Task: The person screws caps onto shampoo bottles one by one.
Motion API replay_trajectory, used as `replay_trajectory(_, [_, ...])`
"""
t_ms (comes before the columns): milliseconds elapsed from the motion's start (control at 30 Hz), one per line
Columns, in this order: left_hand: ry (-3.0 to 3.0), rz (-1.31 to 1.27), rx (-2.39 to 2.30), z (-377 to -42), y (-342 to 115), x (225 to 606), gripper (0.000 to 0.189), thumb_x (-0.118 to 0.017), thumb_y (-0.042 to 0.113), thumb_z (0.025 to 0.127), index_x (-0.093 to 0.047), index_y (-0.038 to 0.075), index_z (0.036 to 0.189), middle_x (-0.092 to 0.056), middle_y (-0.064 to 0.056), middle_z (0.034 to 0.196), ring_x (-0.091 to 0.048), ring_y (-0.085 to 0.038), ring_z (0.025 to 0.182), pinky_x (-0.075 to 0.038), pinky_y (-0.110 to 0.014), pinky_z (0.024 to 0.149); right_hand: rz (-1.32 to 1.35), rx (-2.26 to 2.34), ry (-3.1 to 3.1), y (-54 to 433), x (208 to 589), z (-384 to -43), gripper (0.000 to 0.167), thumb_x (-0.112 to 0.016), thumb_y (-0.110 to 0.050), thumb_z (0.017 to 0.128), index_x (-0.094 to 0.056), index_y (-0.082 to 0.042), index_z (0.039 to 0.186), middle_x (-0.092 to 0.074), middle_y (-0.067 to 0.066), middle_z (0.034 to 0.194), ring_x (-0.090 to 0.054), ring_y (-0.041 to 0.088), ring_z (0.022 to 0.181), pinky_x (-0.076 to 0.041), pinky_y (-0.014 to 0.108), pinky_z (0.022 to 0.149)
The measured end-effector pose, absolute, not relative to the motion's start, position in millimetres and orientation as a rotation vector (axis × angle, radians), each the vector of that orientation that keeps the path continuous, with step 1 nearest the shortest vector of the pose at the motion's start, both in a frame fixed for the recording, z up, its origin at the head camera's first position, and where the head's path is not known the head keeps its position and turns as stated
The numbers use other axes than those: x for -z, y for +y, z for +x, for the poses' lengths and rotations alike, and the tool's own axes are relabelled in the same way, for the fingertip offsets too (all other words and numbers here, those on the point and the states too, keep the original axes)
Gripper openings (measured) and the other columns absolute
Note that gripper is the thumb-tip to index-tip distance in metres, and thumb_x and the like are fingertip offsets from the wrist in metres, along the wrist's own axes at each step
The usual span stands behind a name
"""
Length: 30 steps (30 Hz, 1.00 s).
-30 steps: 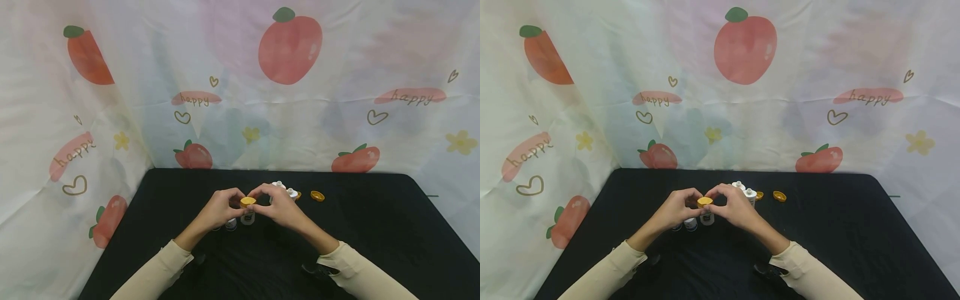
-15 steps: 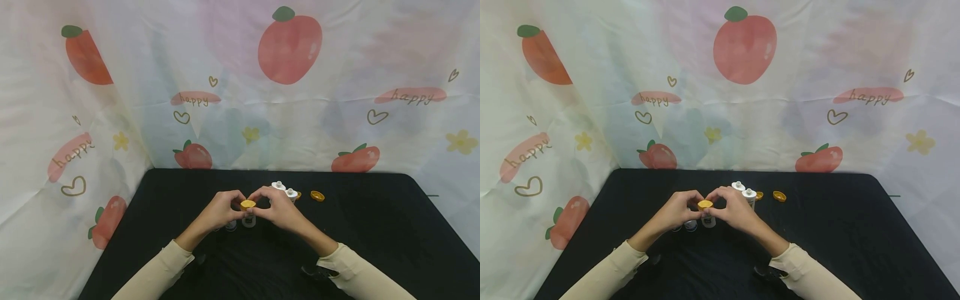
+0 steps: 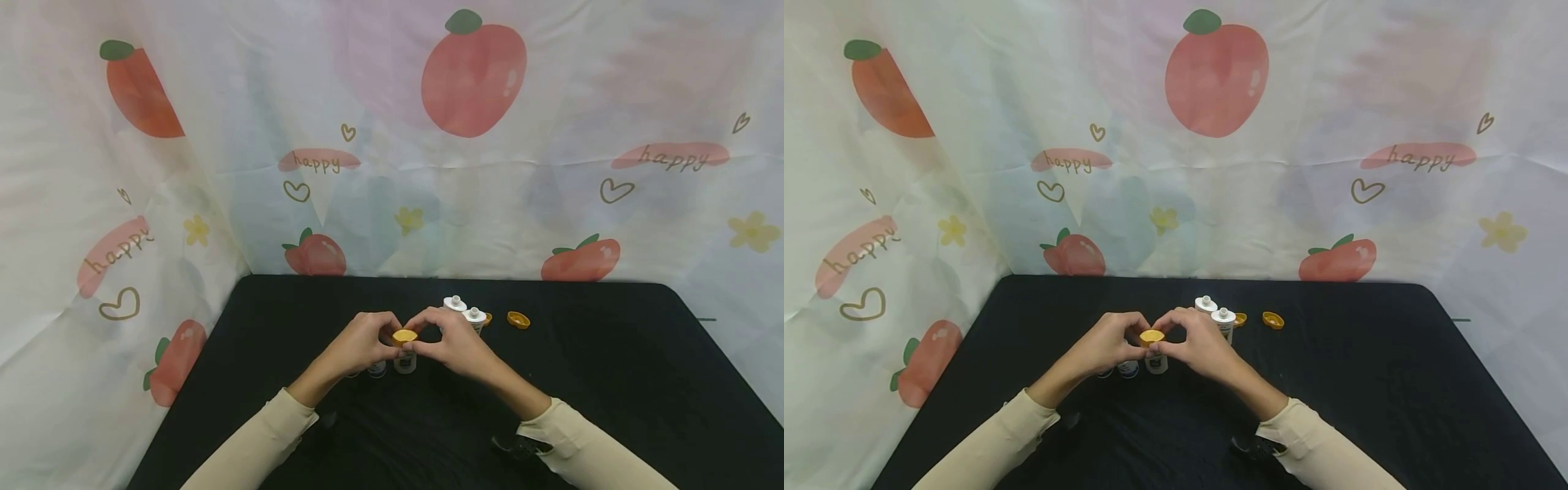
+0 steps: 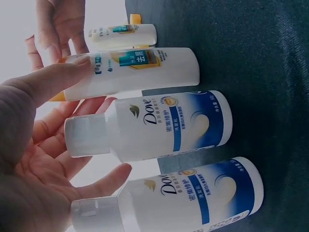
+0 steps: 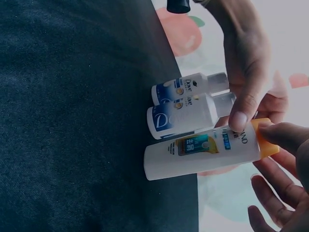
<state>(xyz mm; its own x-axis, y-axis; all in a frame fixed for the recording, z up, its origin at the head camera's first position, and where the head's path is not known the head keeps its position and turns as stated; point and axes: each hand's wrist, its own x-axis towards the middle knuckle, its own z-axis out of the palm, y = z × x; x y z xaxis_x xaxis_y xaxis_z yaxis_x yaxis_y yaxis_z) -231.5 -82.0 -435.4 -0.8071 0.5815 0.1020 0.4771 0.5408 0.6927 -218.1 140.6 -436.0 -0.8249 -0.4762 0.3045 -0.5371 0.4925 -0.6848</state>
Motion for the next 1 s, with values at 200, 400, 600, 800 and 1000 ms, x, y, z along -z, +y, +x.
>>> replay_trajectory(200, [2.647, 0.909, -1.087, -231, -83, 434, 0.021, -0.083, 0.016, 0.087, -0.069, 0.013, 0.102, -0.072, 0.003, 0.095, -0.068, -0.002, 0.080, -0.056, -0.019, 0.072, 0.885, -1.259, -2.658, 141, 436, -218, 0.024, -0.082, -0.026, 0.088, -0.073, -0.021, 0.110, -0.068, -0.011, 0.101, -0.064, 0.009, 0.096, -0.054, 0.040, 0.087])
replay_trajectory(400, [2.649, 0.900, -1.075, -230, -82, 434, 0.021, -0.083, 0.016, 0.087, -0.069, 0.013, 0.102, -0.072, 0.003, 0.095, -0.068, -0.003, 0.081, -0.056, -0.019, 0.073, 0.874, -1.272, -2.679, 141, 437, -218, 0.024, -0.082, -0.027, 0.087, -0.073, -0.022, 0.109, -0.068, -0.012, 0.100, -0.063, 0.009, 0.096, -0.054, 0.040, 0.088])
replay_trajectory(600, [2.649, 0.892, -1.065, -230, -82, 433, 0.022, -0.083, 0.017, 0.087, -0.068, 0.013, 0.103, -0.072, 0.003, 0.095, -0.068, -0.003, 0.082, -0.056, -0.020, 0.073, 0.904, -1.284, -2.680, 143, 434, -219, 0.024, -0.082, -0.025, 0.087, -0.073, -0.020, 0.109, -0.069, -0.010, 0.101, -0.064, 0.011, 0.097, -0.054, 0.044, 0.088])
replay_trajectory(800, [2.627, 0.902, -1.056, -228, -81, 431, 0.027, -0.082, 0.016, 0.088, -0.067, 0.012, 0.110, -0.070, 0.003, 0.100, -0.067, -0.005, 0.086, -0.055, -0.021, 0.075, 0.901, -1.311, -2.710, 148, 427, -218, 0.024, -0.080, -0.030, 0.090, -0.073, -0.020, 0.111, -0.070, -0.009, 0.104, -0.065, 0.013, 0.101, -0.052, 0.053, 0.093])
replay_trajectory(1000, [2.604, 0.914, -1.077, -227, -79, 429, 0.033, -0.082, 0.020, 0.088, -0.067, 0.013, 0.116, -0.069, 0.003, 0.105, -0.066, -0.008, 0.091, -0.056, -0.026, 0.081, 0.877, -1.320, -2.682, 157, 416, -217, 0.021, -0.079, -0.027, 0.091, -0.072, -0.022, 0.110, -0.071, -0.008, 0.103, -0.065, 0.011, 0.098, -0.055, 0.041, 0.085])
